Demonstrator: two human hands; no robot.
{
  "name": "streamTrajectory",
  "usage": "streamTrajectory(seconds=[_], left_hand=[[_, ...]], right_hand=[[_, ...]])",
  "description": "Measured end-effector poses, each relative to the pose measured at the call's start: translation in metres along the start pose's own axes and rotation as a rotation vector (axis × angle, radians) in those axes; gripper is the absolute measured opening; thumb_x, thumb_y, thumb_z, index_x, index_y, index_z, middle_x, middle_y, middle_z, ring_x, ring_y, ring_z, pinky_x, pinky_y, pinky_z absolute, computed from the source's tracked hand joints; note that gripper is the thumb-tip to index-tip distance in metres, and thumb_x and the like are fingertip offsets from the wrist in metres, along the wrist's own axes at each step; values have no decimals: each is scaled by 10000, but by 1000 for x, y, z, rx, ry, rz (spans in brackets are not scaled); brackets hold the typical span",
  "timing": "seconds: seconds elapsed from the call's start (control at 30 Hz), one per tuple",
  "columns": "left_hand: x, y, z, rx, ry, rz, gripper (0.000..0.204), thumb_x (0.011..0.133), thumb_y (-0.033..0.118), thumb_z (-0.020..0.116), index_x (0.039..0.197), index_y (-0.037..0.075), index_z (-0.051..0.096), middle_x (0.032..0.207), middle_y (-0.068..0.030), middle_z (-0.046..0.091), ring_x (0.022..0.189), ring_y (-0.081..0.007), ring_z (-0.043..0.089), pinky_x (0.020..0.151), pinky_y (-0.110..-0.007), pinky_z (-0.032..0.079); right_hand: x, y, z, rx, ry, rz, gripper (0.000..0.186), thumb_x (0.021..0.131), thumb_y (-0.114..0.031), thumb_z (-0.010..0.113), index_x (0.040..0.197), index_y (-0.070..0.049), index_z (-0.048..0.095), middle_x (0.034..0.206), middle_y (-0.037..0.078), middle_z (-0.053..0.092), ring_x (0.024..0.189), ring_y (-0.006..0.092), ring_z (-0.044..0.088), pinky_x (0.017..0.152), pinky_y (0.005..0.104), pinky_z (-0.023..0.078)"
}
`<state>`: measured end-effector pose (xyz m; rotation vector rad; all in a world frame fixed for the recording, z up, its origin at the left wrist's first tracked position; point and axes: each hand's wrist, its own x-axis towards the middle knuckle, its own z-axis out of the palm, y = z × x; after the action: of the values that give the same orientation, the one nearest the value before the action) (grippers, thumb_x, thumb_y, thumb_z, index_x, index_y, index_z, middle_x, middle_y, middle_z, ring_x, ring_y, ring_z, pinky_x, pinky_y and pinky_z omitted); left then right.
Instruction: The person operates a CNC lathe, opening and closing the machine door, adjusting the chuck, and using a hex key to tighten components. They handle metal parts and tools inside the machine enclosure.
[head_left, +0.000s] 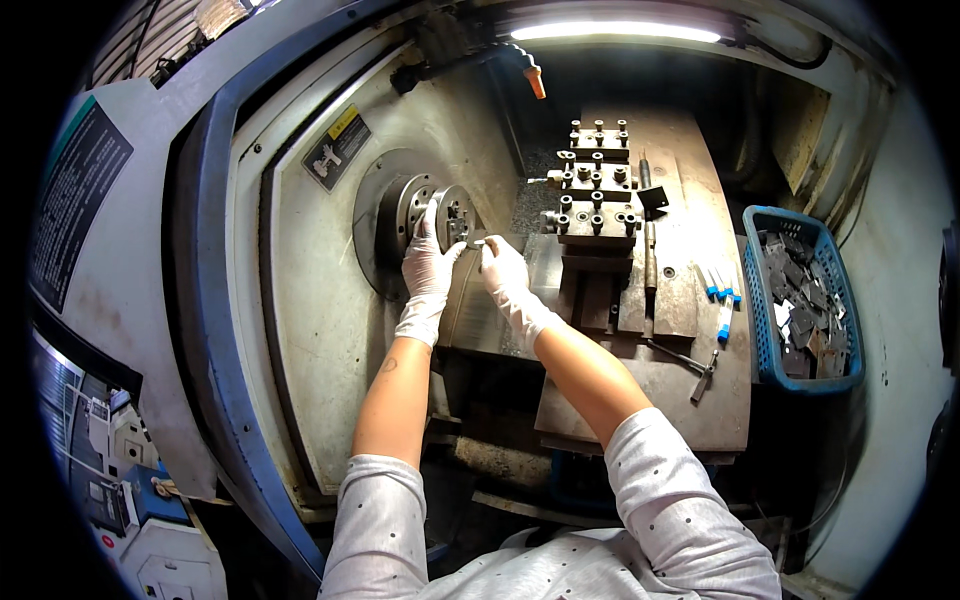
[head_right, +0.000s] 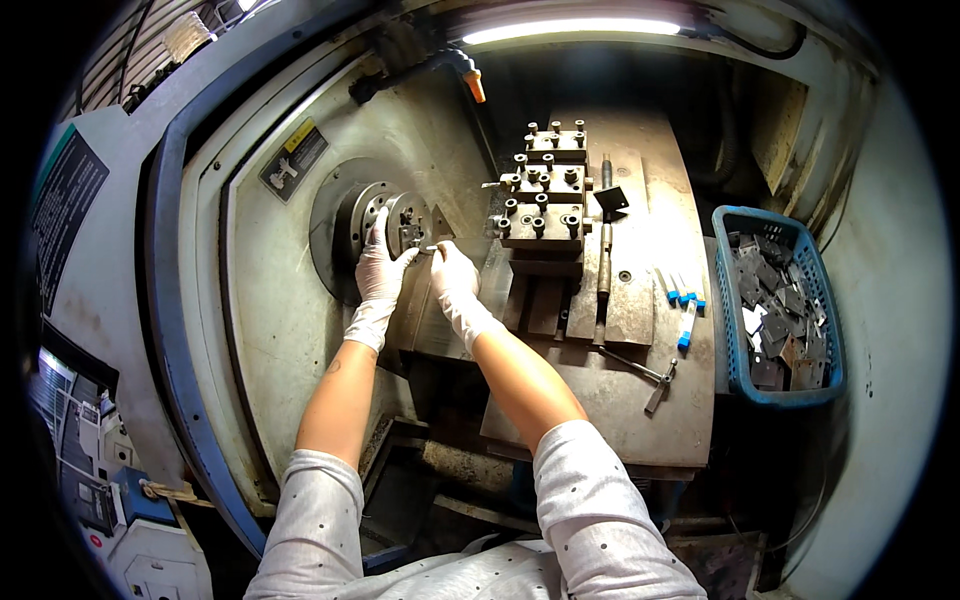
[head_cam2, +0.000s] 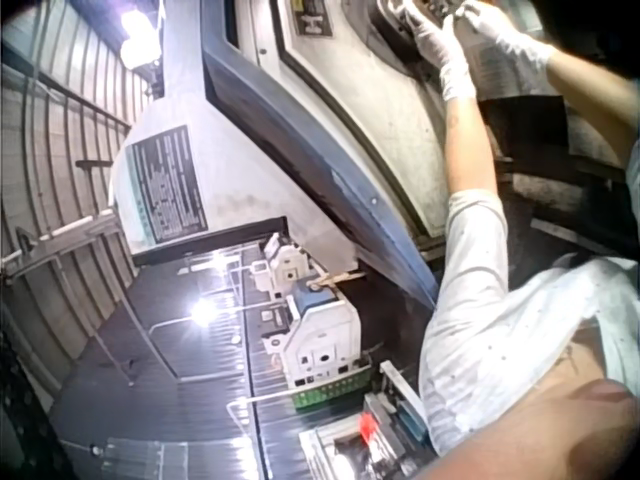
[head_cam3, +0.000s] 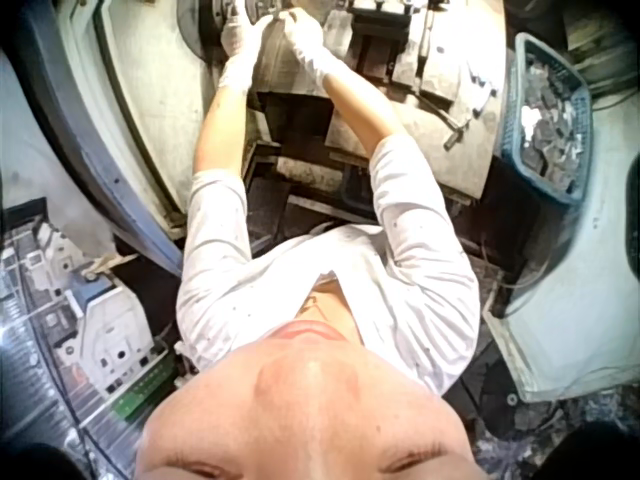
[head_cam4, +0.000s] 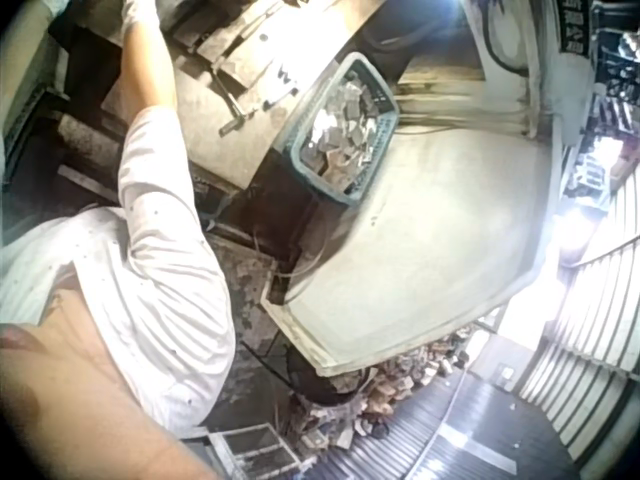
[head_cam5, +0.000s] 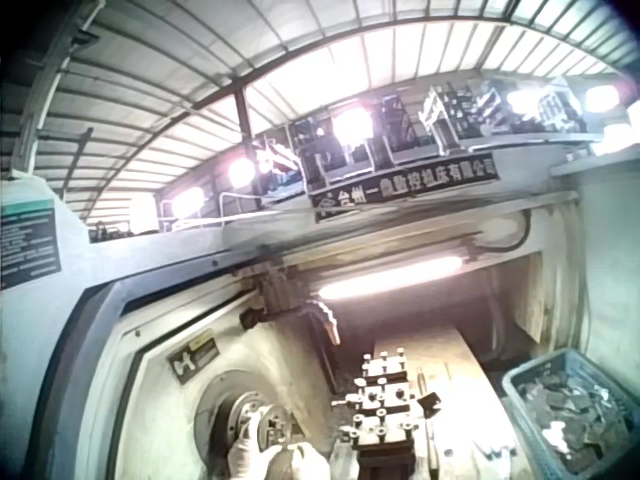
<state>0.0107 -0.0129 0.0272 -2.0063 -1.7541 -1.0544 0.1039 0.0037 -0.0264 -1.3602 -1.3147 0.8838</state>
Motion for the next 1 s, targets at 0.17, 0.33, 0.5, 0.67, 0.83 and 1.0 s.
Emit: streamTrajectory(seconds=[0.17,0.33,0.5,0.67,0.83,1.0], left_hand=[[1,10,-4,28,-58,-122,706,562,226,631,1142,188,231,1061,-71,419,878,-263,465,680,-330,403],[1,14,-4,42,-48,-145,705,558,214,635,1137,192,234,1051,-64,423,862,-259,473,667,-332,407],[1,14,1,50,-23,-139,699,558,202,635,1133,200,237,1055,-58,420,848,-259,480,644,-341,413],[1,12,1,37,9,-137,694,554,197,638,1126,201,246,1047,-55,429,831,-259,488,630,-346,415],[2,14,0,23,-41,-178,690,556,197,637,1127,189,251,1053,-57,425,867,-250,472,657,-332,412],[1,7,-3,-13,-57,-102,700,557,175,638,1135,167,244,1080,-59,399,939,-235,429,725,-305,393]], right_hand=[[-1,-1,-1,11,15,-28,173,728,-201,442,819,-65,498,757,129,533,710,268,515,608,306,399],[2,-6,7,101,73,-82,150,731,-178,443,796,-53,494,720,134,528,676,273,512,592,304,398],[7,-2,12,80,93,-139,137,731,-162,446,800,-50,485,714,137,525,676,279,507,597,311,397],[3,-1,9,37,81,-245,127,724,-133,456,824,-57,478,757,130,515,711,284,494,619,311,394],[5,5,5,-7,101,-418,111,733,-145,430,833,-114,465,788,100,491,722,282,486,623,330,396],[5,6,1,-5,38,-508,116,733,-134,418,842,-132,458,827,80,483,725,281,486,622,336,396]])
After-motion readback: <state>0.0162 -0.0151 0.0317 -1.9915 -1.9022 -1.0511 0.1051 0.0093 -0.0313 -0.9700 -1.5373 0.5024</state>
